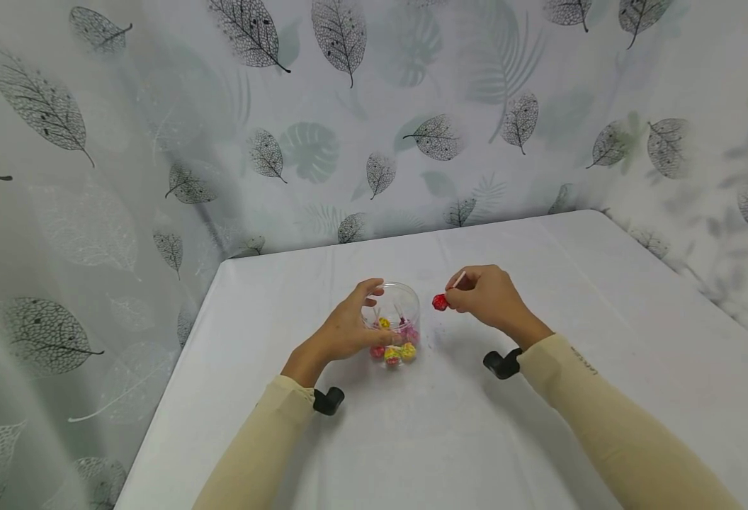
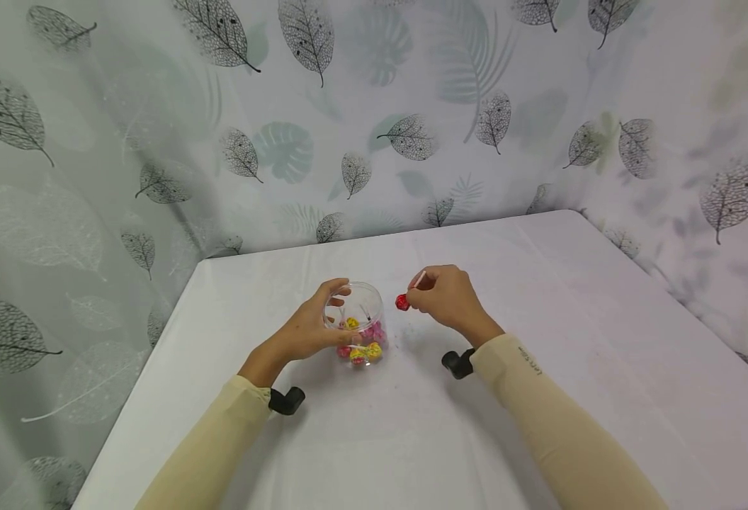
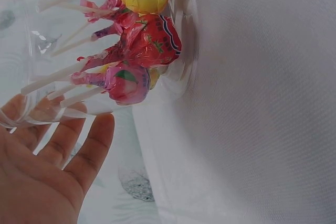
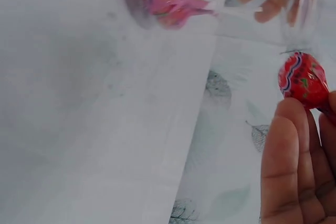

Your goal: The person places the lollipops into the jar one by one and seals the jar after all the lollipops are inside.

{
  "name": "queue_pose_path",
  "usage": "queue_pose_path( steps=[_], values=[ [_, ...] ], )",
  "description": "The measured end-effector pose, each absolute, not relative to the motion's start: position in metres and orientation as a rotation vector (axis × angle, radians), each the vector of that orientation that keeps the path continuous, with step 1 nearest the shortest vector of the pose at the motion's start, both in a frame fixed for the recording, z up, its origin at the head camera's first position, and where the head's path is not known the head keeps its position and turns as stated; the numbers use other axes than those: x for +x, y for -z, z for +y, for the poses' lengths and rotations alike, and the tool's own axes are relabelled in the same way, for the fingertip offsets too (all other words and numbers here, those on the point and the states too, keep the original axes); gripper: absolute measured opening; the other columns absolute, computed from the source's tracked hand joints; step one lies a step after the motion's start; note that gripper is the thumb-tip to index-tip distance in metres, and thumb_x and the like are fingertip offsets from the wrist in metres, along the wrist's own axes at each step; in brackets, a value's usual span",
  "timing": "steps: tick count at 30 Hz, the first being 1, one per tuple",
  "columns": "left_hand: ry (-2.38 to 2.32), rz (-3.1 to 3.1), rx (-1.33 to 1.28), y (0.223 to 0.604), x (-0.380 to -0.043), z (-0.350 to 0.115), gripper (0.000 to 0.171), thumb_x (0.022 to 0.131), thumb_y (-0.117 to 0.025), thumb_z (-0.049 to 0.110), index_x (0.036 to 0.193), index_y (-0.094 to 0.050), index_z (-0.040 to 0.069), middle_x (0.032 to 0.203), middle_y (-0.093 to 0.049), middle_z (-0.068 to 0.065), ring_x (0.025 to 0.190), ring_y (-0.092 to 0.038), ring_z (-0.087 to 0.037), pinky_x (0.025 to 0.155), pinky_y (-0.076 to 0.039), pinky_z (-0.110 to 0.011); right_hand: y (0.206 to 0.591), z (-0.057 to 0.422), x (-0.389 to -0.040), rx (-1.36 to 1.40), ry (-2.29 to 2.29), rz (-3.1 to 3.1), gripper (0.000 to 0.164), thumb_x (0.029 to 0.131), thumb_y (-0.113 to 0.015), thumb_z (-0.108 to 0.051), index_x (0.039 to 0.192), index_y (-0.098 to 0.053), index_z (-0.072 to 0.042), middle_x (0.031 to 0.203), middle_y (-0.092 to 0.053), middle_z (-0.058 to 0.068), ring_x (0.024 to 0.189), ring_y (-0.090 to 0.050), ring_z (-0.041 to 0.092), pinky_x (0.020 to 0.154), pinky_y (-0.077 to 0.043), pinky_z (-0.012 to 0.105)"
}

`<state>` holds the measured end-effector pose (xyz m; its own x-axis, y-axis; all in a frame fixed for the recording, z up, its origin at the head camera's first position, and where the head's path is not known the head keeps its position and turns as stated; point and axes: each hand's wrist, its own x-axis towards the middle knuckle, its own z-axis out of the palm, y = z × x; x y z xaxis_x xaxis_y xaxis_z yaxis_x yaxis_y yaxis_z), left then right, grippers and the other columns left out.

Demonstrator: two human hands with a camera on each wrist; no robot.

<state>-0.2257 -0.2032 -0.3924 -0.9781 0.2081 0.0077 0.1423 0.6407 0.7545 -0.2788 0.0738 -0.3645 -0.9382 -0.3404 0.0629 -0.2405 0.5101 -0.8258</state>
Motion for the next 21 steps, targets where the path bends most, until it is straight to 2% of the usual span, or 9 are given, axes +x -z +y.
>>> queue_pose_path(
  steps=[9,16,21],
  values=[
    [-1.261,2.768,0.304,0.392,-0.226,-0.205,0.105,0.078,-0.092,0.041,0.161,-0.029,0.030,0.157,-0.046,0.006,0.144,-0.045,-0.021,0.111,-0.044,-0.057,0.347,0.055,-0.273,-0.503,1.639,2.519,0.018,0.098,-0.068,-0.018,0.107,-0.073,-0.004,0.096,-0.077,0.012,0.088,-0.074,0.029,0.089,-0.059,0.045],
    [-1.270,2.753,0.319,0.391,-0.225,-0.205,0.105,0.079,-0.092,0.041,0.162,-0.028,0.029,0.159,-0.044,0.002,0.145,-0.044,-0.023,0.112,-0.043,-0.058,0.348,0.035,-0.269,-0.590,1.565,2.545,0.015,0.097,-0.070,-0.019,0.102,-0.075,-0.006,0.097,-0.077,0.009,0.086,-0.072,0.024,0.077,-0.060,0.036],
    [-1.264,2.757,0.323,0.391,-0.226,-0.205,0.105,0.079,-0.092,0.043,0.162,-0.028,0.030,0.158,-0.045,0.005,0.145,-0.044,-0.023,0.112,-0.043,-0.058,0.351,0.030,-0.267,-0.630,1.541,2.579,0.013,0.096,-0.070,-0.018,0.098,-0.076,-0.008,0.098,-0.077,0.008,0.085,-0.071,0.022,0.076,-0.060,0.035]
  ],
)
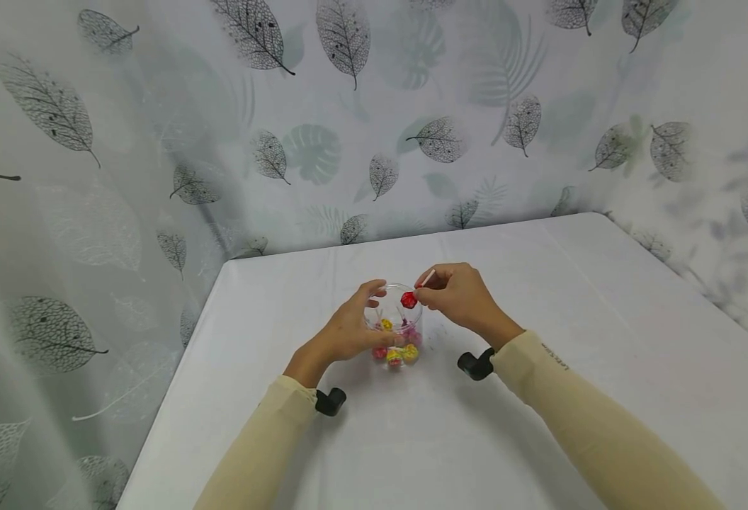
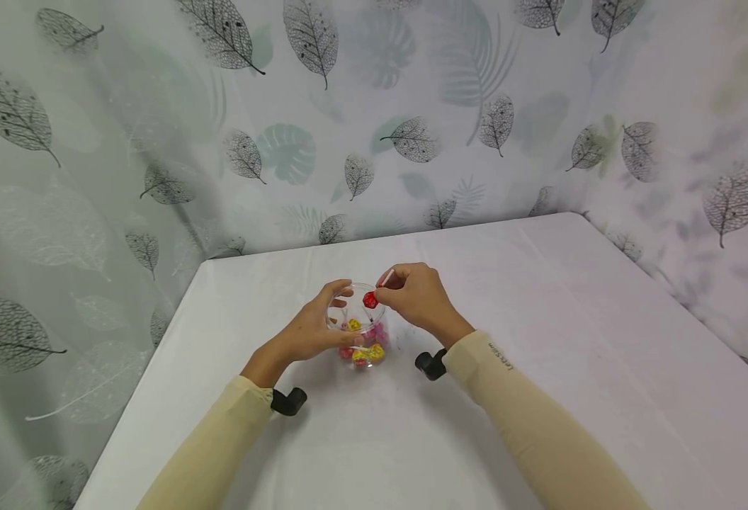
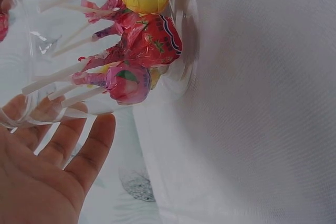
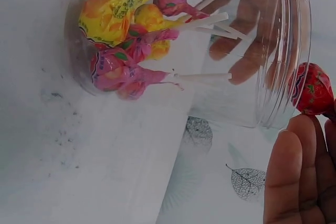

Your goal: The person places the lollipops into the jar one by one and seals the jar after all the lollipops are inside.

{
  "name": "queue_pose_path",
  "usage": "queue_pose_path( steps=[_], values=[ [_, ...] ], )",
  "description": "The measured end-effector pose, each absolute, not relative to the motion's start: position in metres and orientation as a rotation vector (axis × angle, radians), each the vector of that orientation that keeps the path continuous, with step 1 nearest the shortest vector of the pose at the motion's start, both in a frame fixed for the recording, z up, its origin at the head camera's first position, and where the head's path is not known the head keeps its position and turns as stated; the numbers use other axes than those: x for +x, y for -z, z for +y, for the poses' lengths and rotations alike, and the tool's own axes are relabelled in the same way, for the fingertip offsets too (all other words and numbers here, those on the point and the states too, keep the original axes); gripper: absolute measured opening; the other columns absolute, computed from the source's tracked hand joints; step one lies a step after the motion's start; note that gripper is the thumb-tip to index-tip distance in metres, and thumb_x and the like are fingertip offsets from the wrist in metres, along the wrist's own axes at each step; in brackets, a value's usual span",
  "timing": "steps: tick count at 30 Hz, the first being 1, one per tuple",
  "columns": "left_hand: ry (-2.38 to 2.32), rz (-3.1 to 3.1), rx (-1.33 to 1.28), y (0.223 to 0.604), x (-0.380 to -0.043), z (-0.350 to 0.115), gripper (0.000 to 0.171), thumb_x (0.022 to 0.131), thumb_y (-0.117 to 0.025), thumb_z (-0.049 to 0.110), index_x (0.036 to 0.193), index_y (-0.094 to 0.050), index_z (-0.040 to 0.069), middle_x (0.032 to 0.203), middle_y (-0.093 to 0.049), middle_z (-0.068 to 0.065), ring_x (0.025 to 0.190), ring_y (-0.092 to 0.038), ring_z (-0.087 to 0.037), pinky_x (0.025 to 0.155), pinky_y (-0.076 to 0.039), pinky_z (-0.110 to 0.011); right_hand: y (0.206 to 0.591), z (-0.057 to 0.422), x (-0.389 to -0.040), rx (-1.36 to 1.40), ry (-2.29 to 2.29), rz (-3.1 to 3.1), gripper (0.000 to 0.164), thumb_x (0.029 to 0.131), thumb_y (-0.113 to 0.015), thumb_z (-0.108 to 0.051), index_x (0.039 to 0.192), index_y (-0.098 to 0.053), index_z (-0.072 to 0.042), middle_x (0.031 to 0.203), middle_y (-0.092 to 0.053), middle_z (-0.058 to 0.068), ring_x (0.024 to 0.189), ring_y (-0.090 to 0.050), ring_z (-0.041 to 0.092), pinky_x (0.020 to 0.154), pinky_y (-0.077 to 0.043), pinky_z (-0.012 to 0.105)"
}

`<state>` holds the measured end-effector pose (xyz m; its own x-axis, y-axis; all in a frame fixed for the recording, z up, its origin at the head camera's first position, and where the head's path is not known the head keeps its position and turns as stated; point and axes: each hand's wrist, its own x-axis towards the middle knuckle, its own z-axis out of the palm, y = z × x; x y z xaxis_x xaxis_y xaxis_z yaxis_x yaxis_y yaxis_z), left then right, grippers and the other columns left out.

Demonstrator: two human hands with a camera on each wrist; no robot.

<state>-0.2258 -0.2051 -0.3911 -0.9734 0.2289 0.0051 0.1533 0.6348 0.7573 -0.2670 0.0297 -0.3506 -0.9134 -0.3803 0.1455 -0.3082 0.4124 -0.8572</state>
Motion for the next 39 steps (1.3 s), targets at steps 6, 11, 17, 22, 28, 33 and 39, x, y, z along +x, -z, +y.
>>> queue_pose_path(
  steps=[6,11,17,22,28,33,39],
  values=[
    [-1.272,2.755,0.326,0.390,-0.225,-0.206,0.106,0.078,-0.092,0.043,0.162,-0.028,0.030,0.159,-0.044,0.006,0.145,-0.044,-0.021,0.112,-0.044,-0.056,0.351,0.030,-0.267,-0.659,1.528,2.590,0.015,0.097,-0.071,-0.020,0.105,-0.076,-0.008,0.101,-0.076,0.007,0.087,-0.070,0.022,0.077,-0.059,0.035],
    [-1.270,2.742,0.307,0.383,-0.219,-0.216,0.114,0.081,-0.087,0.051,0.166,-0.013,0.034,0.166,-0.035,0.001,0.147,-0.042,-0.025,0.114,-0.041,-0.058,0.352,0.030,-0.266,-0.670,1.484,2.607,0.029,0.097,-0.072,-0.026,0.121,-0.072,-0.010,0.115,-0.072,0.009,0.098,-0.069,0.024,0.082,-0.058,0.040],
    [-1.020,2.833,0.175,0.361,-0.198,-0.255,0.088,0.098,-0.064,0.059,0.166,-0.024,0.020,0.167,-0.034,-0.010,0.150,-0.039,-0.033,0.116,-0.037,-0.061,0.354,0.032,-0.267,-0.686,1.395,2.606,0.049,0.097,-0.073,-0.036,0.139,-0.062,-0.013,0.133,-0.065,0.014,0.119,-0.064,0.032,0.092,-0.056,0.049],
    [-0.561,2.813,0.013,0.362,-0.170,-0.274,0.090,0.090,-0.077,0.056,0.158,-0.042,0.010,0.157,-0.045,-0.019,0.142,-0.049,-0.037,0.115,-0.041,-0.056,0.356,0.028,-0.267,-0.711,1.277,2.578,0.068,0.094,-0.074,-0.043,0.152,-0.052,-0.015,0.148,-0.055,0.017,0.134,-0.053,0.038,0.101,-0.051,0.057],
    [-0.246,2.772,-0.097,0.380,-0.142,-0.264,0.098,0.075,-0.091,0.052,0.154,-0.048,0.013,0.140,-0.055,-0.018,0.120,-0.060,-0.039,0.099,-0.052,-0.056,0.361,0.021,-0.267,-0.792,1.144,2.498,0.095,0.088,-0.080,-0.048,0.162,-0.034,-0.012,0.161,-0.041,0.018,0.142,-0.045,0.042,0.110,-0.044,0.062],
    [-0.187,2.833,-0.025,0.383,-0.139,-0.259,0.087,0.076,-0.092,0.042,0.147,-0.054,0.010,0.133,-0.058,-0.017,0.115,-0.060,-0.040,0.096,-0.053,-0.055,0.364,0.020,-0.265,-0.801,1.116,2.465,0.104,0.085,-0.083,-0.046,0.165,-0.027,-0.010,0.162,-0.040,0.017,0.138,-0.048,0.040,0.112,-0.042,0.061],
    [-0.396,2.927,0.131,0.367,-0.161,-0.263,0.086,0.082,-0.087,0.047,0.151,-0.051,0.012,0.147,-0.053,-0.015,0.132,-0.054,-0.038,0.108,-0.048,-0.054,0.366,0.020,-0.263,-0.779,1.106,2.464,0.102,0.086,-0.083,-0.043,0.165,-0.027,-0.013,0.161,-0.043,0.017,0.138,-0.049,0.039,0.112,-0.043,0.061]
  ],
)
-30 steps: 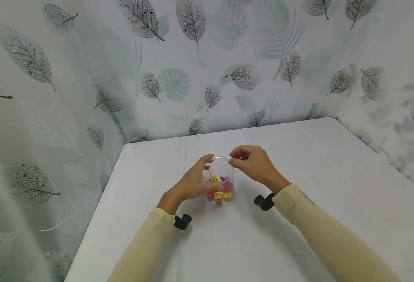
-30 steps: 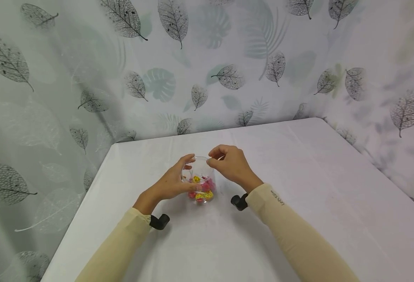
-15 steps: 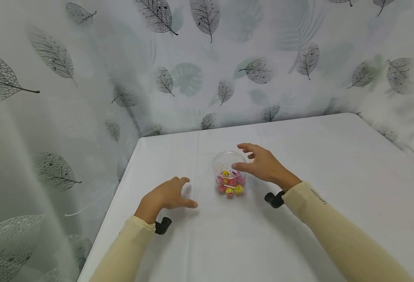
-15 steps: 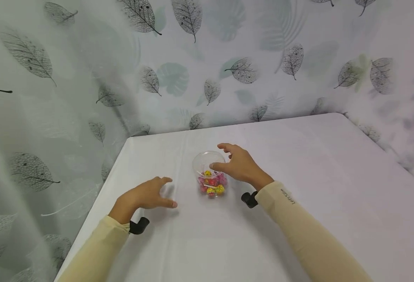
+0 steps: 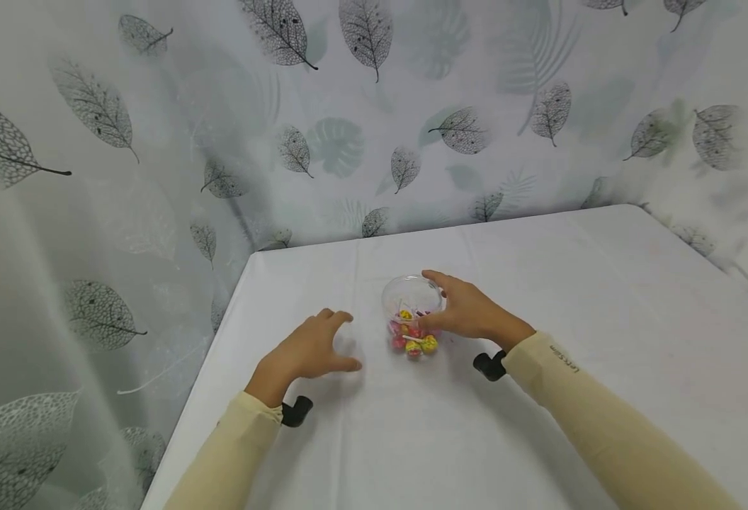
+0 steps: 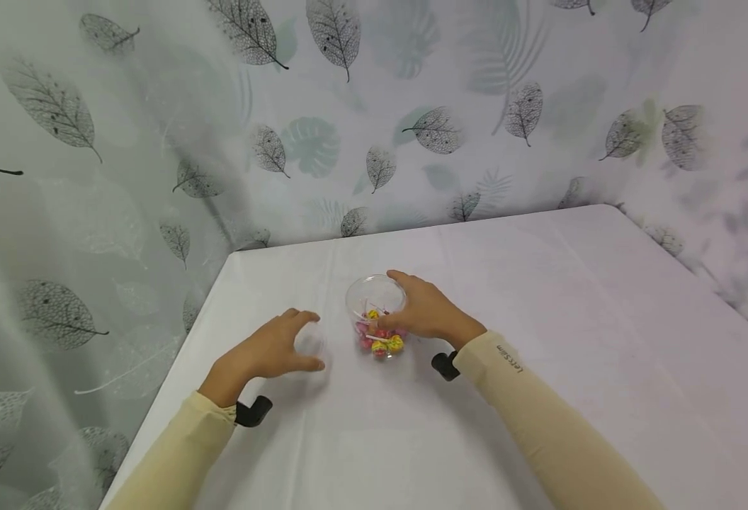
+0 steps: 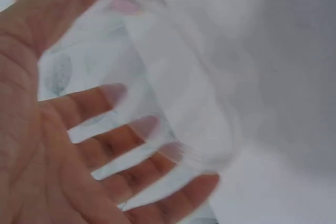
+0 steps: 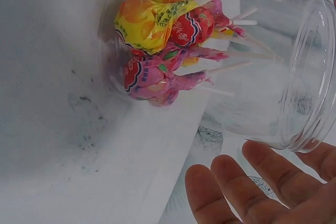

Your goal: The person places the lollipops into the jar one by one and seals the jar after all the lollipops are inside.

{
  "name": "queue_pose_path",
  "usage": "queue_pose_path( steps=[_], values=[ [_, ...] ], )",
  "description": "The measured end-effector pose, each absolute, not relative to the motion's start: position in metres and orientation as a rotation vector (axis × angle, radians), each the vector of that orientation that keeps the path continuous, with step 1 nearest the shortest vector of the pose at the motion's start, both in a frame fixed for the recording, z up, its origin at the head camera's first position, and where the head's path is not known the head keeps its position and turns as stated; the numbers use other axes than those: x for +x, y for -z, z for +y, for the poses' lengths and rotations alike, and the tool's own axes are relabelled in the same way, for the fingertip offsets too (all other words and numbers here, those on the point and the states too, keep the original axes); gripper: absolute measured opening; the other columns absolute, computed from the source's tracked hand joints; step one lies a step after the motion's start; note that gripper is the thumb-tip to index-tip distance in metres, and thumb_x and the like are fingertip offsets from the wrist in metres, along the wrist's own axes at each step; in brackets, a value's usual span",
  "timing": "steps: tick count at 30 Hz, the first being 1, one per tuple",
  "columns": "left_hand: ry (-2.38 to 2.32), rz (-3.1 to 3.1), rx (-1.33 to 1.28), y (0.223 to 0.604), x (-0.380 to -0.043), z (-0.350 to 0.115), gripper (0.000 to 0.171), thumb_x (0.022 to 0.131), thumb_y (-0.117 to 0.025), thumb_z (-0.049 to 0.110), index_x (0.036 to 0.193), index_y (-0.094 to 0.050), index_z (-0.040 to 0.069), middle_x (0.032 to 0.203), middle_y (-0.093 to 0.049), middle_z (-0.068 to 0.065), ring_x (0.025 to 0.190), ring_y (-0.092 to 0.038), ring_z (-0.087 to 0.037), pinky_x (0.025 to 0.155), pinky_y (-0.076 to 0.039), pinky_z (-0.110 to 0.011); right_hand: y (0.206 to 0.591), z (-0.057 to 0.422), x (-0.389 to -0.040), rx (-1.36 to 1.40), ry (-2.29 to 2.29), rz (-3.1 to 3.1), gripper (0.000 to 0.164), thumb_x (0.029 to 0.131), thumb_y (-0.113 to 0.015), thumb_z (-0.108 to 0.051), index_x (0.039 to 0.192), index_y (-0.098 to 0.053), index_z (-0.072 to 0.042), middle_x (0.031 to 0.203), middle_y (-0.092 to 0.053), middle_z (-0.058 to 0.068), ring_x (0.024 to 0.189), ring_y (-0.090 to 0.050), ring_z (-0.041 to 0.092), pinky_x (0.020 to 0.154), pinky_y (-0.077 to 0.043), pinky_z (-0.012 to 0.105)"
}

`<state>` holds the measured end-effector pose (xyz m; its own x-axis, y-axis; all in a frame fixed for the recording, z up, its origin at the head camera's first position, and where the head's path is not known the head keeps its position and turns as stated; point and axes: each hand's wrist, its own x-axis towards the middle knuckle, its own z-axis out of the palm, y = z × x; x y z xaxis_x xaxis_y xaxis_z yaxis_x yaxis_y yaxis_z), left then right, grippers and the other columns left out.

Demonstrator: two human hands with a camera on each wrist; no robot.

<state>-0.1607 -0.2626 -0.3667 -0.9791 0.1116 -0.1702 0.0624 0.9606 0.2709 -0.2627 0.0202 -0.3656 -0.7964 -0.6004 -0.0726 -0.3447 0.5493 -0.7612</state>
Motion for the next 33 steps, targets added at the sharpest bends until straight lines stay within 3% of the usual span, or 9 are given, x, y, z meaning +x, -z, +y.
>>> queue_pose_path(
  steps=[9,13,18,25,33],
  values=[
    [-0.629,3.032,0.327,0.320,-0.196,-0.246,0.087,0.086,-0.078,0.052,0.159,-0.043,0.019,0.158,-0.044,-0.010,0.145,-0.043,-0.034,0.115,-0.040,-0.058,0.366,0.022,-0.263,-0.756,1.124,2.448,0.101,0.086,-0.084,-0.043,0.165,-0.028,-0.014,0.158,-0.046,0.016,0.141,-0.047,0.041,0.108,-0.046,0.060],
    [-0.669,3.012,0.374,0.309,-0.208,-0.231,0.090,0.085,-0.079,0.052,0.159,-0.041,0.017,0.155,-0.049,-0.006,0.141,-0.047,-0.030,0.114,-0.042,-0.055,0.366,0.023,-0.264,-0.763,1.119,2.457,0.099,0.087,-0.083,-0.041,0.165,-0.029,-0.014,0.158,-0.046,0.017,0.141,-0.047,0.041,0.108,-0.047,0.059],
    [-0.647,2.989,0.444,0.308,-0.221,-0.214,0.091,0.082,-0.082,0.048,0.156,-0.041,0.014,0.146,-0.055,-0.006,0.130,-0.054,-0.026,0.107,-0.049,-0.049,0.369,0.027,-0.264,-0.794,1.144,2.449,0.099,0.086,-0.084,-0.040,0.164,-0.030,-0.012,0.155,-0.048,0.019,0.139,-0.049,0.042,0.106,-0.048,0.059],
    [-0.496,2.944,0.593,0.314,-0.233,-0.189,0.087,0.085,-0.080,0.049,0.157,-0.045,0.014,0.158,-0.045,-0.006,0.142,-0.046,-0.026,0.114,-0.044,-0.048,0.371,0.036,-0.266,-0.797,1.172,2.440,0.100,0.083,-0.085,-0.034,0.163,-0.030,-0.011,0.155,-0.049,0.017,0.141,-0.049,0.039,0.107,-0.048,0.057],
    [-0.431,2.922,0.628,0.318,-0.241,-0.178,0.087,0.085,-0.081,0.052,0.156,-0.047,0.013,0.156,-0.050,-0.006,0.138,-0.051,-0.025,0.112,-0.046,-0.047,0.369,0.043,-0.267,-0.828,1.195,2.427,0.100,0.082,-0.084,-0.029,0.164,-0.029,-0.010,0.155,-0.050,0.018,0.142,-0.049,0.037,0.109,-0.046,0.057]
  ],
)
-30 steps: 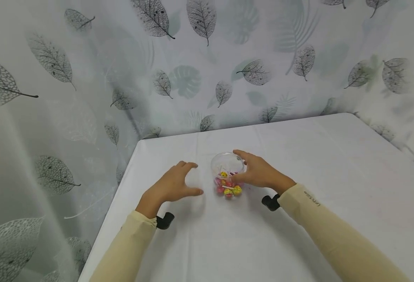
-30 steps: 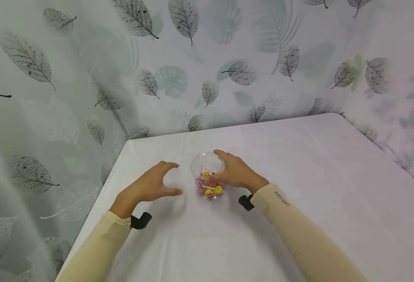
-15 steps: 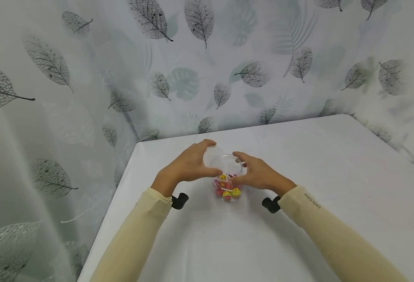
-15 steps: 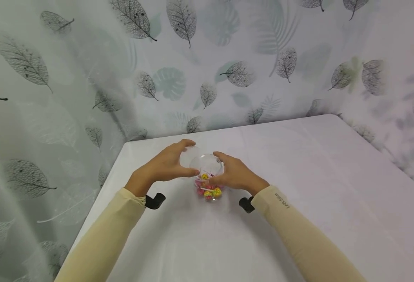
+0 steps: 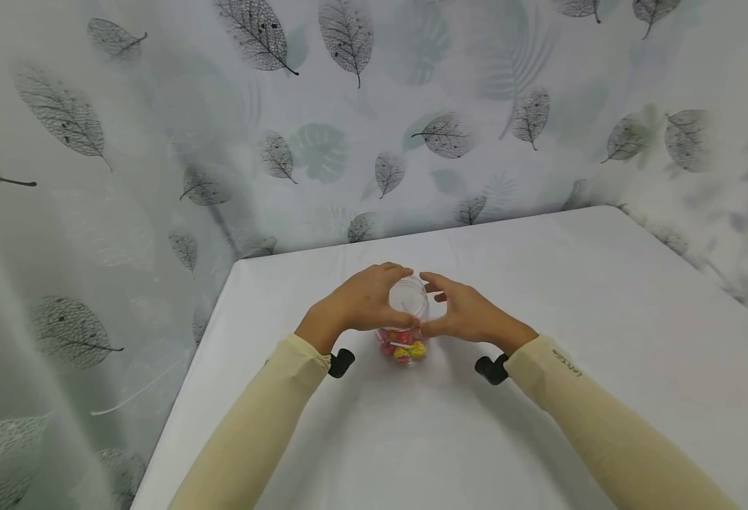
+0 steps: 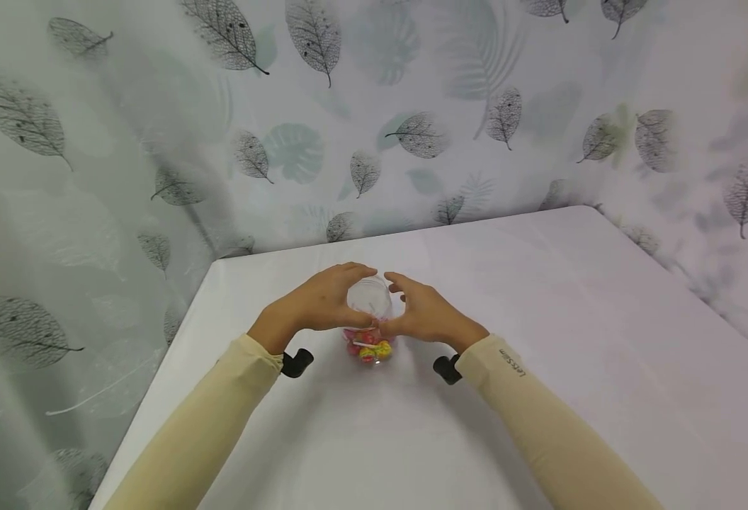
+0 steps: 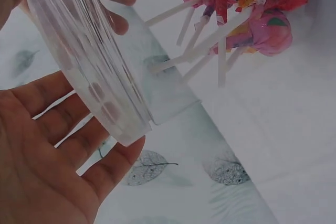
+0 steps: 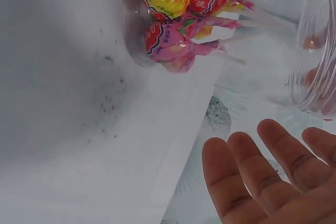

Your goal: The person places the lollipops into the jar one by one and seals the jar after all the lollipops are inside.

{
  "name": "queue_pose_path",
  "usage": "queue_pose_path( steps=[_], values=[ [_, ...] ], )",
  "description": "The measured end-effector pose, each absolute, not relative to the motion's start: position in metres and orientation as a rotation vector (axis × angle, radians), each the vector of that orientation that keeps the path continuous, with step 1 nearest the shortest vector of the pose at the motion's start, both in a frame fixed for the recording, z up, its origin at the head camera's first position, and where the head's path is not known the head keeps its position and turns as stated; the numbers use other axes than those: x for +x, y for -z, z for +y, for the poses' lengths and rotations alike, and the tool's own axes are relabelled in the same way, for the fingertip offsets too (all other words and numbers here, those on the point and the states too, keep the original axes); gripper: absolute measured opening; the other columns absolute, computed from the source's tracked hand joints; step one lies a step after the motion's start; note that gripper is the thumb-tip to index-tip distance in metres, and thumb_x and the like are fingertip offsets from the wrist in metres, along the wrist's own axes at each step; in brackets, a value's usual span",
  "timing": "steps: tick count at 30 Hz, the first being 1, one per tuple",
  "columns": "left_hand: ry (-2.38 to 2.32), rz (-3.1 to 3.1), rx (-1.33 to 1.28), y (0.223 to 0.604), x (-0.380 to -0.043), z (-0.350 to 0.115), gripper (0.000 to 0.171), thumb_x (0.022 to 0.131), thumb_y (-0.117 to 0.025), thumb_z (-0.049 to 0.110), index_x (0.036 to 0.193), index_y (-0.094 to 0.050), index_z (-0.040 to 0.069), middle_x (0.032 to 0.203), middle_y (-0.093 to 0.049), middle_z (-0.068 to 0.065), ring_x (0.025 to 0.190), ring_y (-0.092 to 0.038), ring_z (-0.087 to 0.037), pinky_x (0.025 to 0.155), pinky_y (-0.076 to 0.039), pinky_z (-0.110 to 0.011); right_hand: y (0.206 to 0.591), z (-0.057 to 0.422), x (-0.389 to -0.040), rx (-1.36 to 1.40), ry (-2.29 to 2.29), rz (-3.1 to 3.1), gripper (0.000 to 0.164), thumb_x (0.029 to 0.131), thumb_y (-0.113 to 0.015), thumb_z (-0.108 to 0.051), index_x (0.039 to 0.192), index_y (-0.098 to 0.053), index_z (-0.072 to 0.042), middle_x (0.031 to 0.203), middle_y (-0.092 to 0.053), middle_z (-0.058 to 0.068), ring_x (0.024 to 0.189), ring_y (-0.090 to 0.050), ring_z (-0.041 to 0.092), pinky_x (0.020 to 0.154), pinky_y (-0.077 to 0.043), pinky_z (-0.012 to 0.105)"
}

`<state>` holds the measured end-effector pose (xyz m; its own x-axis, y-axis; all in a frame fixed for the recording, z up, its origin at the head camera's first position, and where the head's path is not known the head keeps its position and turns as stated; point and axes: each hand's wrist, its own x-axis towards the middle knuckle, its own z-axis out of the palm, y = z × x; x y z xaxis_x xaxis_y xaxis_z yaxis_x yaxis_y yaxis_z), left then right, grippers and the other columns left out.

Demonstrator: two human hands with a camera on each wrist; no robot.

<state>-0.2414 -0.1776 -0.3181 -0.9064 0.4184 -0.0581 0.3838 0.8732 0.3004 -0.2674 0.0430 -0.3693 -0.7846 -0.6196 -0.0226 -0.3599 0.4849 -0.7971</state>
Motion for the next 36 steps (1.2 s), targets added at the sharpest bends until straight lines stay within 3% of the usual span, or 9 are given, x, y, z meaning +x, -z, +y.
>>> queue_pose_path(
  steps=[7,12,15,20,25,29,36],
  values=[
    [-0.501,2.899,0.590,0.321,-0.240,-0.179,0.085,0.084,-0.083,0.048,0.154,-0.048,0.014,0.154,-0.052,-0.005,0.135,-0.052,-0.022,0.109,-0.048,-0.045,0.365,0.044,-0.267,-0.876,1.200,2.412,0.102,0.083,-0.086,-0.024,0.165,-0.027,-0.010,0.161,-0.042,0.017,0.143,-0.047,0.040,0.106,-0.049,0.058],
    [-0.584,2.894,0.631,0.337,-0.236,-0.193,0.088,0.085,-0.083,0.046,0.158,-0.045,0.016,0.164,-0.039,-0.006,0.149,-0.039,-0.027,0.118,-0.039,-0.049,0.361,0.037,-0.266,-0.993,1.268,2.365,0.098,0.084,-0.081,-0.014,0.165,-0.026,-0.013,0.169,-0.031,0.009,0.146,-0.043,0.039,0.109,-0.046,0.060],
    [-0.740,2.874,0.613,0.352,-0.231,-0.204,0.095,0.085,-0.085,0.044,0.162,-0.037,0.019,0.166,-0.033,-0.006,0.150,-0.037,-0.027,0.119,-0.037,-0.051,0.358,0.031,-0.264,-1.042,1.271,2.358,0.094,0.084,-0.075,-0.010,0.165,-0.028,-0.016,0.169,-0.030,0.006,0.146,-0.040,0.036,0.111,-0.043,0.061],
    [-1.129,2.801,0.488,0.379,-0.222,-0.216,0.108,0.082,-0.088,0.037,0.166,-0.022,0.020,0.165,-0.033,-0.003,0.142,-0.045,-0.026,0.115,-0.042,-0.050,0.353,0.021,-0.264,-1.041,1.167,2.423,0.086,0.088,-0.075,-0.025,0.163,-0.033,-0.019,0.167,-0.034,0.006,0.147,-0.039,0.031,0.115,-0.039,0.059],
    [-1.356,2.713,0.409,0.399,-0.219,-0.217,0.113,0.083,-0.089,0.036,0.167,-0.014,0.025,0.160,-0.040,-0.002,0.143,-0.046,-0.026,0.115,-0.042,-0.051,0.348,0.012,-0.268,-1.085,1.011,2.516,0.086,0.089,-0.080,-0.046,0.158,-0.043,-0.011,0.162,-0.042,0.012,0.149,-0.041,0.034,0.117,-0.037,0.058],
    [-1.435,2.674,0.404,0.407,-0.220,-0.212,0.106,0.083,-0.088,0.033,0.163,-0.020,0.020,0.155,-0.047,-0.003,0.139,-0.048,-0.023,0.115,-0.041,-0.052,0.344,0.007,-0.269,-1.113,0.949,2.559,0.081,0.087,-0.083,-0.041,0.152,-0.051,-0.007,0.155,-0.050,0.015,0.146,-0.045,0.035,0.117,-0.039,0.056],
    [-1.471,2.675,0.405,0.411,-0.221,-0.212,0.098,0.082,-0.088,0.024,0.159,-0.028,0.015,0.146,-0.053,-0.004,0.130,-0.054,-0.022,0.113,-0.044,-0.052,0.343,0.002,-0.269,-1.100,0.863,2.598,0.081,0.082,-0.087,-0.039,0.150,-0.053,-0.011,0.153,-0.051,0.012,0.141,-0.049,0.034,0.114,-0.041,0.057]
  ],
)
